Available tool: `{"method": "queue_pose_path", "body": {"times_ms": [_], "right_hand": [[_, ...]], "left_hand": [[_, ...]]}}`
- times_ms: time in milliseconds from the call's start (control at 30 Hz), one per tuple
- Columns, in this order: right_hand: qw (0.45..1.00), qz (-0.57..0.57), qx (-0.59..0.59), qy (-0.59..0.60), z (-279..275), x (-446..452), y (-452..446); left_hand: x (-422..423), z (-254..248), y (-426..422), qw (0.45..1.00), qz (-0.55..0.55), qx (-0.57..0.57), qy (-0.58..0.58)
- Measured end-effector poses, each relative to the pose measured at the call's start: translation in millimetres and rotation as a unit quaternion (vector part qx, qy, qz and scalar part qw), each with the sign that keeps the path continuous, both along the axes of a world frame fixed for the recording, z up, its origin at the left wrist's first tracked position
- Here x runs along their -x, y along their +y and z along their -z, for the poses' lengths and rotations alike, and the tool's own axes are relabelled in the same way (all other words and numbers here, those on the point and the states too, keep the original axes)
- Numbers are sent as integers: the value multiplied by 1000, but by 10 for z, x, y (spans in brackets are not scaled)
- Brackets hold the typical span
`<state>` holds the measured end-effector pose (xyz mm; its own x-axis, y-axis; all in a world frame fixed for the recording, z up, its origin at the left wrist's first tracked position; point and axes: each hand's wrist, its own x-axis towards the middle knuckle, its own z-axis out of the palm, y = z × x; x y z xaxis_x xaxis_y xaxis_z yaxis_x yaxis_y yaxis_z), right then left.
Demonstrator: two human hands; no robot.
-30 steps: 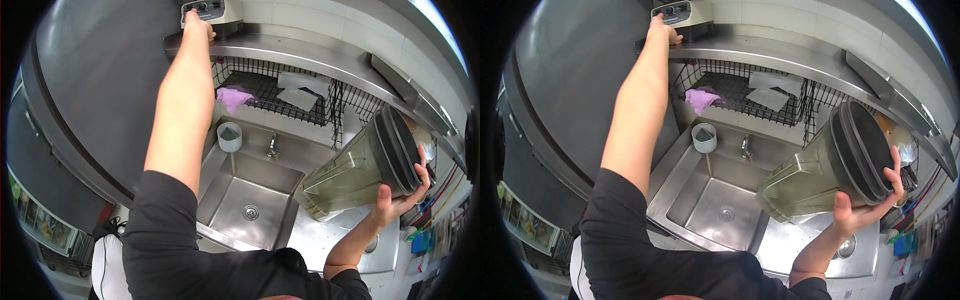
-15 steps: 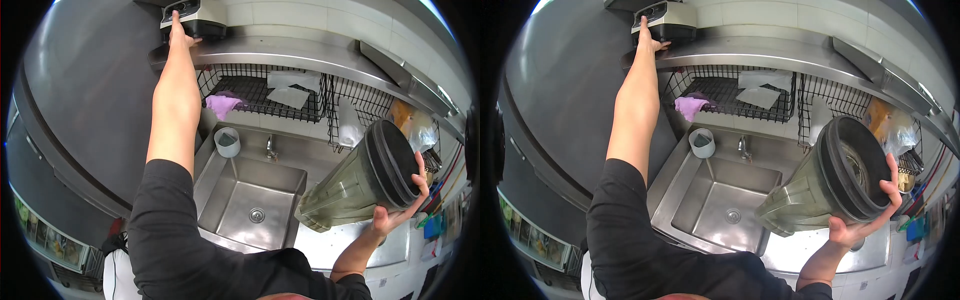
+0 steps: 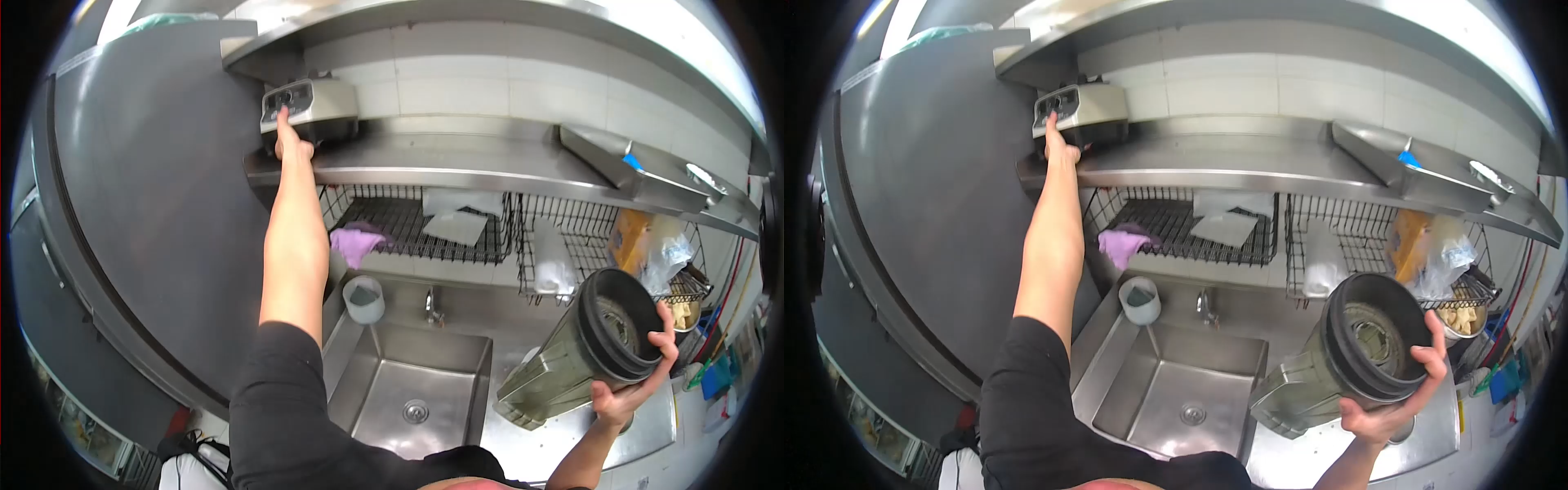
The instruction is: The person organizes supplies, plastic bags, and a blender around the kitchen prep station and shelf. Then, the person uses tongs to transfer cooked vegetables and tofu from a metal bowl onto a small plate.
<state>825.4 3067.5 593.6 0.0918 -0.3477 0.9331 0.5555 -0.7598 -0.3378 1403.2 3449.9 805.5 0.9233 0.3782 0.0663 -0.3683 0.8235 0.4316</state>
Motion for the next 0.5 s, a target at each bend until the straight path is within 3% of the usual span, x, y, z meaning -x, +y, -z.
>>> {"method": "queue_pose_path", "body": {"times_ms": [333, 500], "right_hand": [[999, -1, -36, 4, 11, 383, -51], [999, 14, -30, -2, 31, 636, -88]], "left_hand": [[1122, 102, 38, 997, -15, -20, -74], [1506, 415, 135, 979, 25, -23, -199]]}}
